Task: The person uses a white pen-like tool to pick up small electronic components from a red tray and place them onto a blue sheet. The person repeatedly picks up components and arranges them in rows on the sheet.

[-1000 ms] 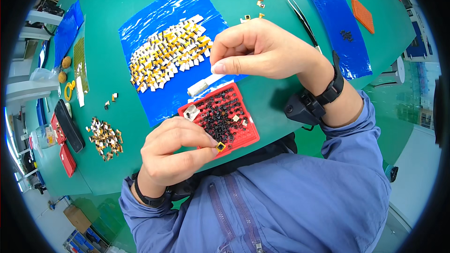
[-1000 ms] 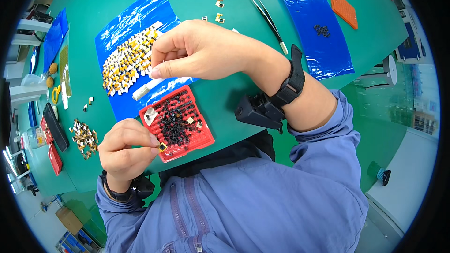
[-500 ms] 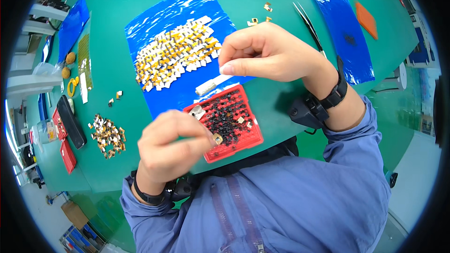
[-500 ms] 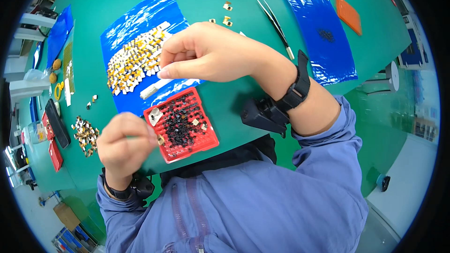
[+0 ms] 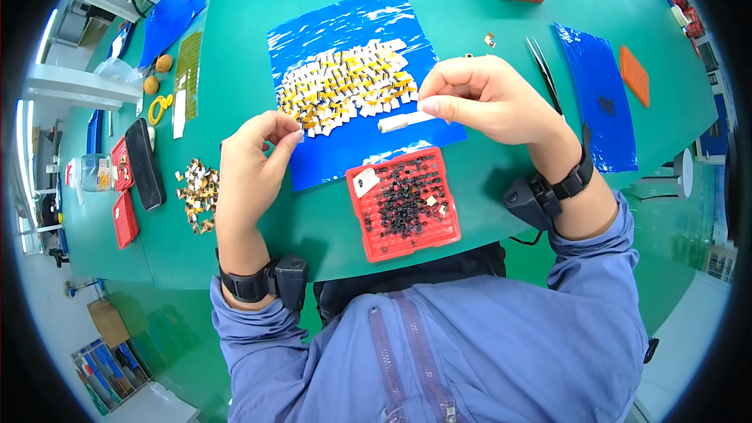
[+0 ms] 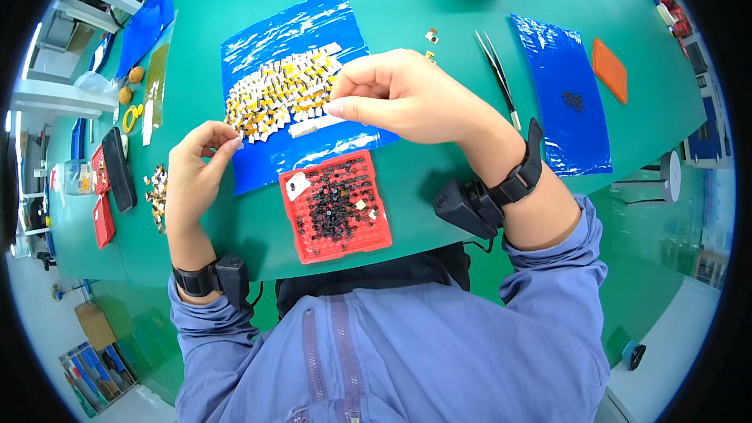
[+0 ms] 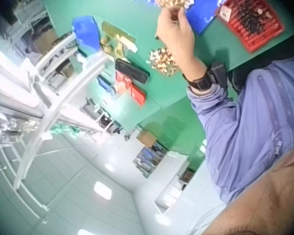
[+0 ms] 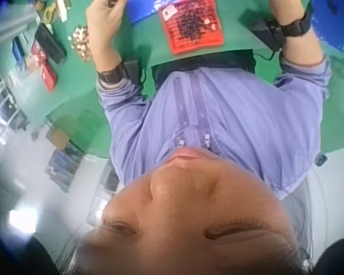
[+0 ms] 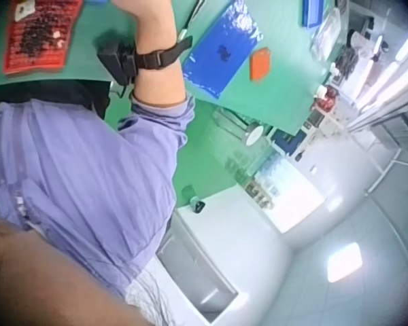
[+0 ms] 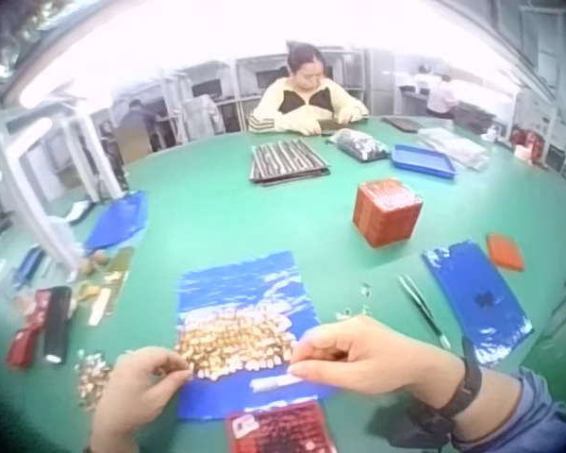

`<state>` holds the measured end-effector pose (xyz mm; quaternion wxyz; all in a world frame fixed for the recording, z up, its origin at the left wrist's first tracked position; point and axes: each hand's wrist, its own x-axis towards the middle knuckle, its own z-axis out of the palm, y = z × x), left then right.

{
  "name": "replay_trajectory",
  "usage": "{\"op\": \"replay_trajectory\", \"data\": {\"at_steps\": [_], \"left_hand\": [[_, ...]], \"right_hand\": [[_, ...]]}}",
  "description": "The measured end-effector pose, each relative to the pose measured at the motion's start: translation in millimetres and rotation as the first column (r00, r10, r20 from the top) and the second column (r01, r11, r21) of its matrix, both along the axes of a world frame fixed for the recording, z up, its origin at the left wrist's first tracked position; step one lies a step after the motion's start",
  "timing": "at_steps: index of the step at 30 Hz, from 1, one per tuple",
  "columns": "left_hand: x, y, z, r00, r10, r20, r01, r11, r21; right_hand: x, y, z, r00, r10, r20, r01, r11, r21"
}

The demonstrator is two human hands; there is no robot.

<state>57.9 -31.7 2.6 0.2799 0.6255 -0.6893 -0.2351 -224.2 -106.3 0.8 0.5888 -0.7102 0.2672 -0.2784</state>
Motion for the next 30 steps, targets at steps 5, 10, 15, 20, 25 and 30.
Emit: {"op": "replay_trajectory", "data": {"at_steps": [5, 10, 15, 20, 25, 30], "left_hand": [[3.2, -3.3, -9.4, 1.000, 0.000, 0.017, 0.000, 1.000, 0.006], [-1.6, -5.3, -12.2, 1.000, 0.024, 0.006, -0.024, 1.000, 0.017], [0.5, -5.5, -18.5, 0.999, 0.033, 0.043, -0.029, 0.996, -0.090], [3.0, -5.5, -18.6, 0.995, 0.045, 0.087, -0.031, 0.988, -0.154], [13.2, 4.7, -0.4, 0.984, 0.177, 0.001, -0.171, 0.952, -0.254], [51.4, 37.5, 25.5, 0.933, 0.357, -0.048, -0.360, 0.928, -0.097]], "right_hand": [[-3.9, -0.7, 5.8, 0.995, 0.039, -0.091, -0.039, 0.999, 0.007], [-2.1, 2.0, 1.9, 1.000, -0.001, -0.020, 0.001, 1.000, 0.005], [-2.1, 1.5, 1.9, 0.999, 0.040, 0.009, -0.041, 0.999, 0.035], [-2.7, 3.5, 5.1, 0.999, 0.027, -0.029, -0.026, 0.999, 0.036], [-4.4, 4.7, 8.4, 0.998, 0.012, -0.064, -0.009, 0.999, 0.048], [-1.3, 7.0, 11.1, 0.997, 0.012, -0.076, -0.008, 0.999, 0.051]]}}
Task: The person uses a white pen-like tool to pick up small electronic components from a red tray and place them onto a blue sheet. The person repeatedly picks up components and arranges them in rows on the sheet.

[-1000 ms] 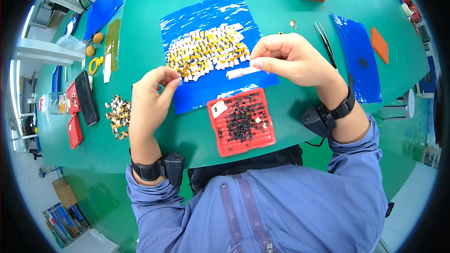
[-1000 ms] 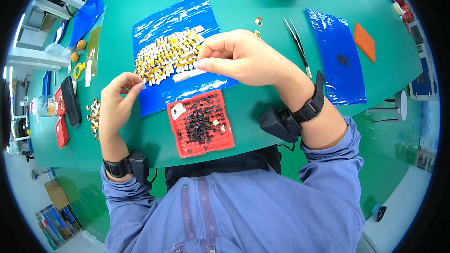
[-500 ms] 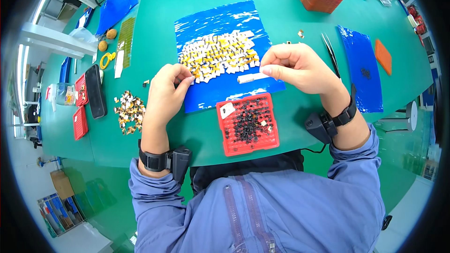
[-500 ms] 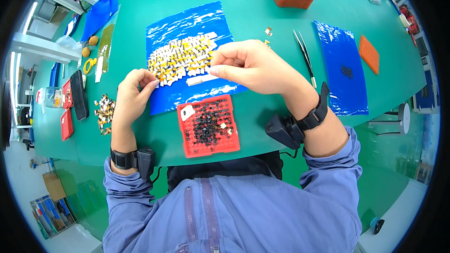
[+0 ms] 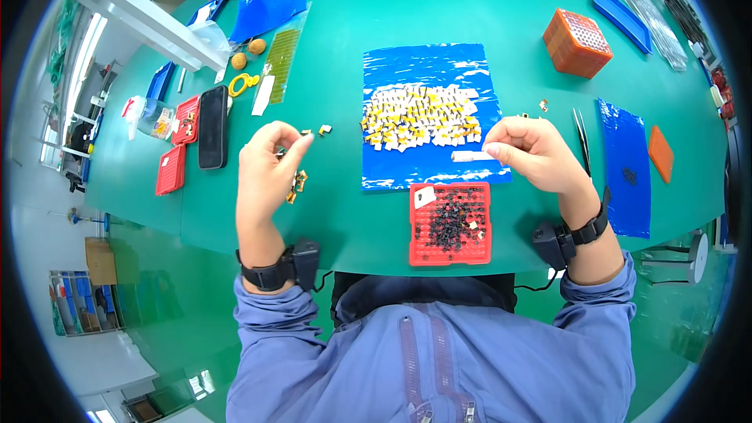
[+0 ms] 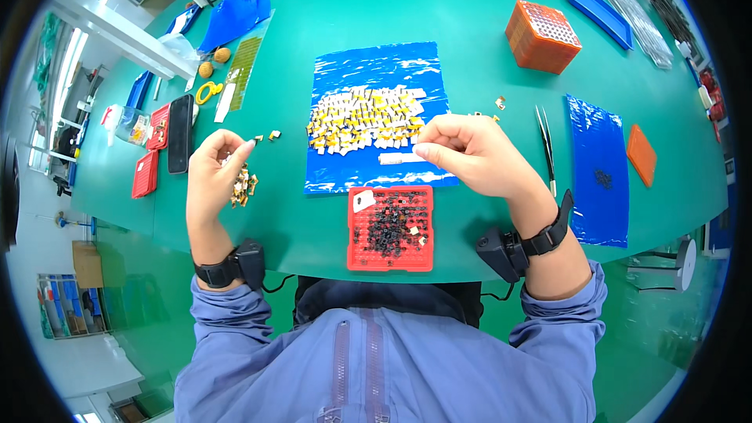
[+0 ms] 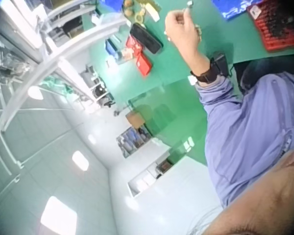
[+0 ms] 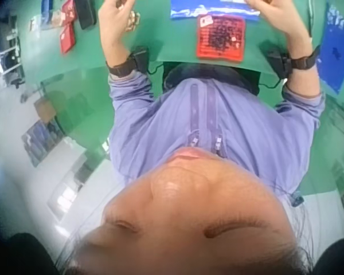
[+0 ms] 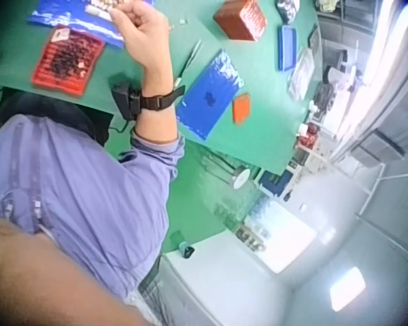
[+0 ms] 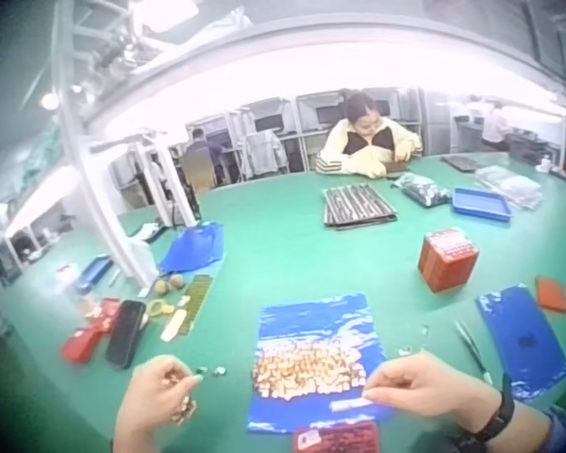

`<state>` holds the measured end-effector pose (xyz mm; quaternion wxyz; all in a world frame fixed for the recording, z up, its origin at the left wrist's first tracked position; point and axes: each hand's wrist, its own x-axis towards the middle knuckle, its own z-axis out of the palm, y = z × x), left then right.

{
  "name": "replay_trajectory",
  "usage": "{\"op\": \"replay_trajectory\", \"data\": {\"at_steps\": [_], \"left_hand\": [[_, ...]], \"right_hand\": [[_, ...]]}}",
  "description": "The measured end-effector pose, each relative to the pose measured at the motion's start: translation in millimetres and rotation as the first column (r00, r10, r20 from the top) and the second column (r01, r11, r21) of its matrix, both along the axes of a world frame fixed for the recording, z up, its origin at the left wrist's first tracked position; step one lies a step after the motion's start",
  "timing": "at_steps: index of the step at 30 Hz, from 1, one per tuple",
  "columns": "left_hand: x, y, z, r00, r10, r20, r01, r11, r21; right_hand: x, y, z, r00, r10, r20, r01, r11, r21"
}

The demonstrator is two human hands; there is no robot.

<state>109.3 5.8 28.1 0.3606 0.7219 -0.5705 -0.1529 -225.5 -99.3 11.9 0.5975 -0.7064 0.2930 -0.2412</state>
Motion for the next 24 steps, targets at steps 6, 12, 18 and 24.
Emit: {"op": "replay_trajectory", "data": {"at_steps": [6, 12, 18, 24], "left_hand": [[31.5, 27.8, -21.7, 0.914, -0.182, 0.362, 0.152, 0.982, 0.111], [29.7, 24.8, -25.1, 0.862, -0.185, 0.472, 0.130, 0.980, 0.148], [22.6, 23.0, -21.9, 0.959, -0.088, 0.268, 0.062, 0.993, 0.105], [-17.7, 27.7, 5.9, 0.970, -0.240, 0.046, 0.241, 0.971, -0.006]], "right_hand": [[-0.9, -0.3, -3.0, 1.000, 0.025, 0.004, -0.025, 1.000, -0.014], [-1.7, -0.9, -2.3, 0.999, 0.024, -0.034, -0.025, 0.999, -0.045], [-0.4, 0.0, -1.7, 0.999, 0.035, -0.010, -0.036, 0.998, -0.050], [0.7, 7.8, 5.4, 0.995, 0.098, -0.001, -0.098, 0.993, -0.065]]}}
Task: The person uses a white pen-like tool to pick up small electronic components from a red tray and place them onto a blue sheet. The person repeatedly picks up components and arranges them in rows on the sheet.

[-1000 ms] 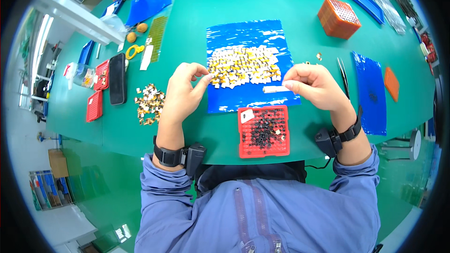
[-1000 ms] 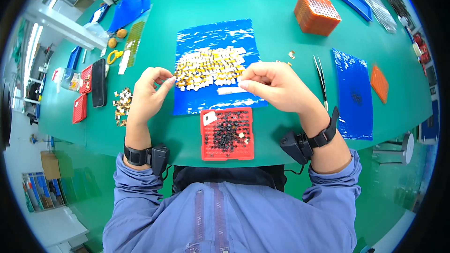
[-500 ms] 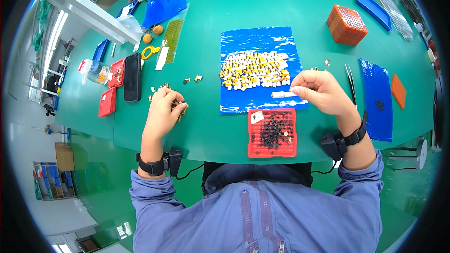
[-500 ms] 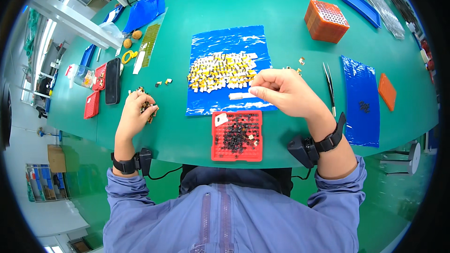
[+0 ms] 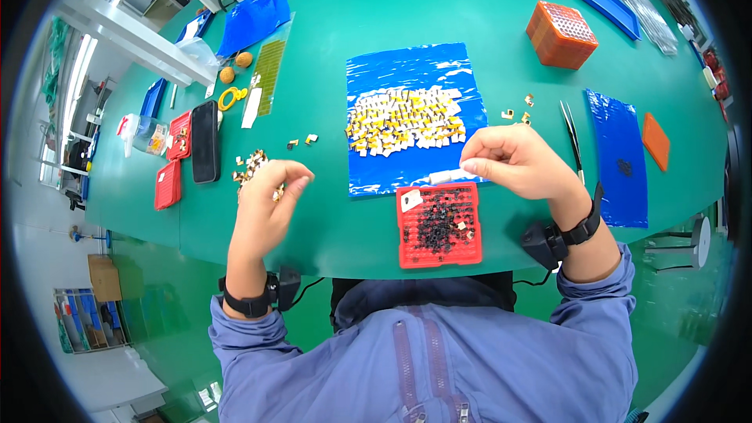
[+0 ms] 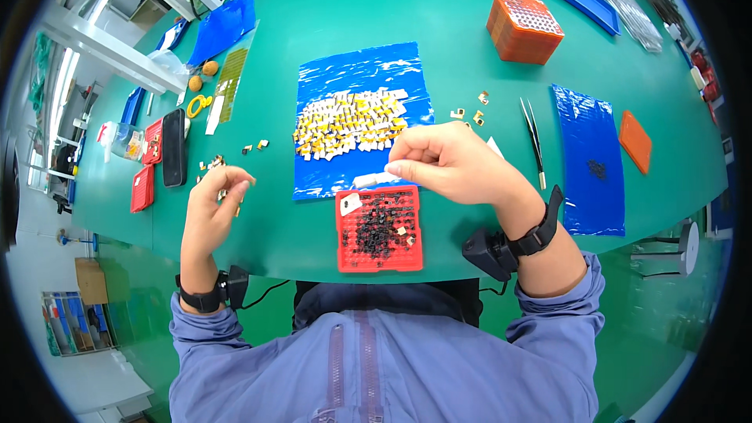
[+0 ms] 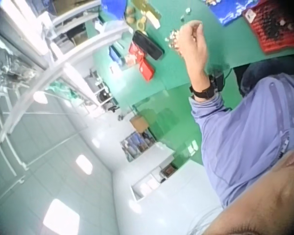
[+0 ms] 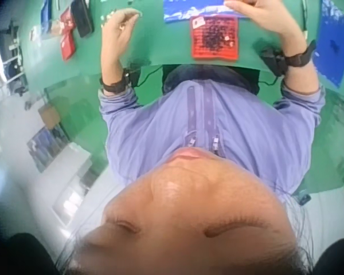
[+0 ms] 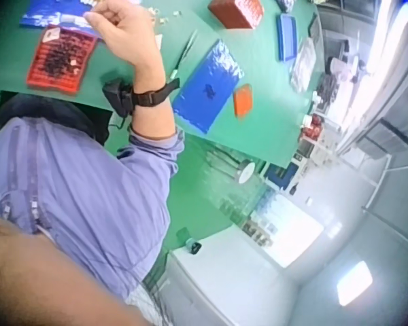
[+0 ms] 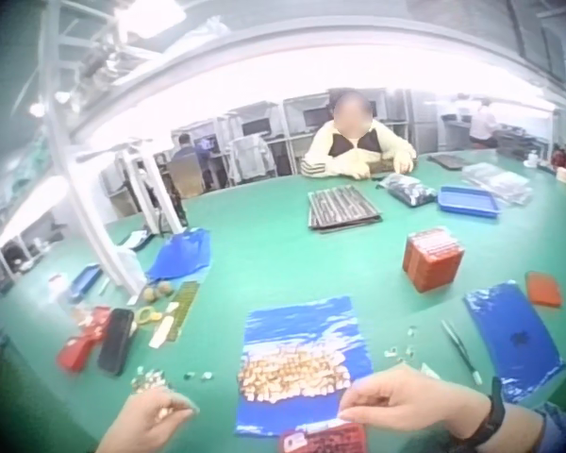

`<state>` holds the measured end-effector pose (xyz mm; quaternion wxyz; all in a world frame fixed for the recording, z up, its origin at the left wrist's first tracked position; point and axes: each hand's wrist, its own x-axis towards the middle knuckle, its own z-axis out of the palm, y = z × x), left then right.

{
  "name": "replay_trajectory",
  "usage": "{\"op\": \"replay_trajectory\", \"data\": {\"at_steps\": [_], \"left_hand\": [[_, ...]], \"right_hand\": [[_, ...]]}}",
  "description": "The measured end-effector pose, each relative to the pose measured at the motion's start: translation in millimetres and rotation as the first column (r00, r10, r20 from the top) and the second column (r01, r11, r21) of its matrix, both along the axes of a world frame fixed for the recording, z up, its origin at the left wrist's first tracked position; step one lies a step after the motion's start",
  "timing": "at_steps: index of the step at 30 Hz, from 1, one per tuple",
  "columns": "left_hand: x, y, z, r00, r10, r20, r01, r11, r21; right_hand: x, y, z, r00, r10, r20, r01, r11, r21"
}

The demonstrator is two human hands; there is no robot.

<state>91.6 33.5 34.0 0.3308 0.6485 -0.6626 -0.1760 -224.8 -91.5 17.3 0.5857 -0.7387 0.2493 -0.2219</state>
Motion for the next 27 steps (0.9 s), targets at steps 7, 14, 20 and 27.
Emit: {"op": "replay_trajectory", "data": {"at_steps": [7, 14, 20, 27], "left_hand": [[-56.9, -23.4, 12.2, 0.925, -0.282, -0.255, 0.265, 0.959, -0.099], [-78.9, -46.4, -27.2, 0.278, -0.181, -0.943, 0.440, 0.897, -0.042], [-85.8, -49.4, -45.4, -0.023, -0.075, -0.997, 0.514, 0.855, -0.076], [-90.5, -49.1, -48.6, -0.126, -0.063, -0.990, 0.572, 0.811, -0.125]], "right_hand": [[3.2, 7.2, 5.9, 0.995, 0.097, 0.009, -0.094, 0.983, -0.158], [4.3, 10.7, 1.8, 0.995, 0.064, 0.080, -0.064, 0.998, 0.001], [7.5, 10.5, -4.4, 0.996, -0.032, 0.086, 0.035, 0.999, -0.035], [7.3, 9.9, -3.1, 0.991, -0.024, 0.129, 0.021, 1.000, 0.020]]}}
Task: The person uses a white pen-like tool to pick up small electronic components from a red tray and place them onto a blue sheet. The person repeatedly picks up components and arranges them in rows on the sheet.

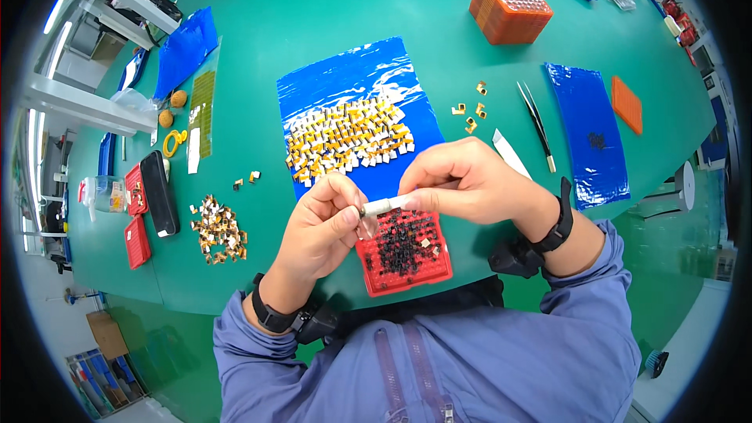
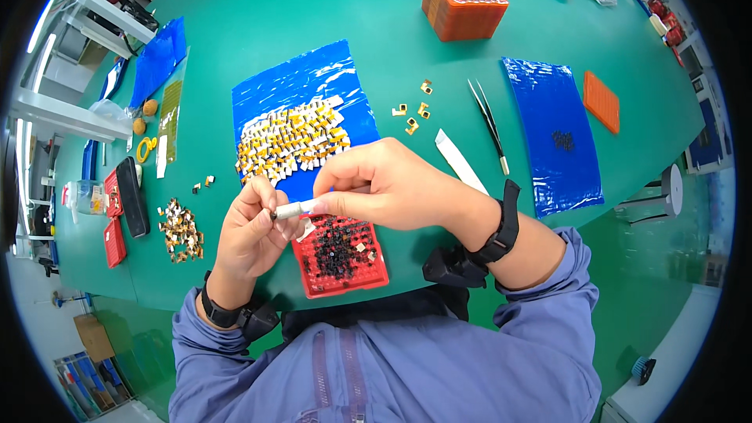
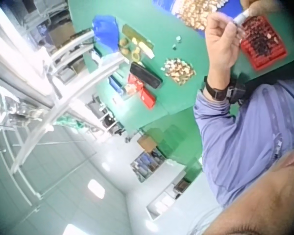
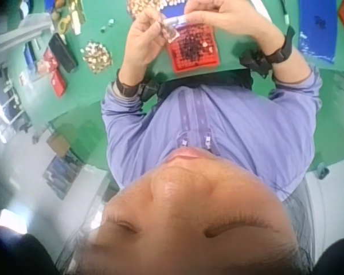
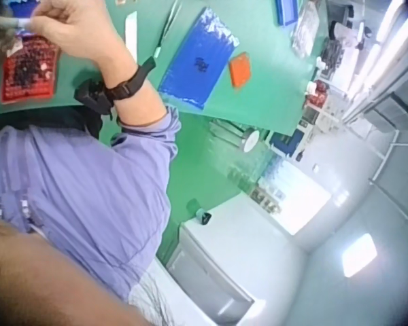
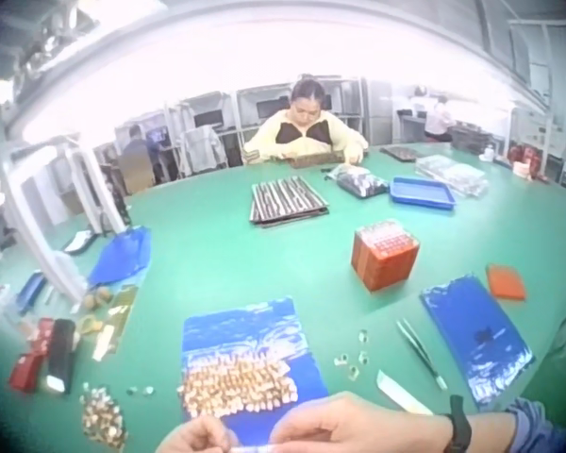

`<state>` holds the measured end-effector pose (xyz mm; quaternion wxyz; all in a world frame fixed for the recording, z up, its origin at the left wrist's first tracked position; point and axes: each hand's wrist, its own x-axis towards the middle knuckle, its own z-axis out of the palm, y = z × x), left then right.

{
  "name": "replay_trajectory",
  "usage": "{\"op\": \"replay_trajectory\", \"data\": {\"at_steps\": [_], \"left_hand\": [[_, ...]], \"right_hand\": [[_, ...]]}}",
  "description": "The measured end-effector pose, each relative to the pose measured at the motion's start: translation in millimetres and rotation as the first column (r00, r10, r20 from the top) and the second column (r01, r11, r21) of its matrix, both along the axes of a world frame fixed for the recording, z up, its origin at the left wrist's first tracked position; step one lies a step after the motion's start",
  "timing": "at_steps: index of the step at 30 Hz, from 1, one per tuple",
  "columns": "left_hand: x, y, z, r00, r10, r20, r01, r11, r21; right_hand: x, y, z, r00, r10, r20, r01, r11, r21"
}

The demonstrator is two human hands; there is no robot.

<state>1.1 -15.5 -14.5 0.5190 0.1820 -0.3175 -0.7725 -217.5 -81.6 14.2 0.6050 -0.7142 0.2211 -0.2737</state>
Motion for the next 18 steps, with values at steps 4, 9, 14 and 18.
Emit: {"op": "replay_trajectory", "data": {"at_steps": [4, 9, 14, 18], "left_hand": [[-1.5, 3.4, 1.3, 0.999, 0.012, 0.035, -0.012, 1.000, 0.004], [-0.1, 2.9, 0.8, 0.999, 0.014, 0.046, -0.014, 1.000, -0.007], [0.3, 2.2, 0.8, 0.997, -0.006, 0.076, 0.007, 1.000, -0.016], [0.7, 2.6, 6.0, 0.979, 0.023, 0.202, -0.022, 1.000, -0.008]], "right_hand": [[-2.0, -4.8, 0.3, 0.998, 0.018, -0.063, -0.024, 0.996, -0.090], [-1.4, -2.9, 5.5, 0.987, 0.116, -0.110, -0.102, 0.987, 0.127], [-3.3, -4.7, 3.2, 0.990, 0.097, -0.098, -0.094, 0.995, 0.030], [-4.0, -3.5, 4.9, 0.991, 0.094, -0.099, -0.091, 0.995, 0.034]]}}
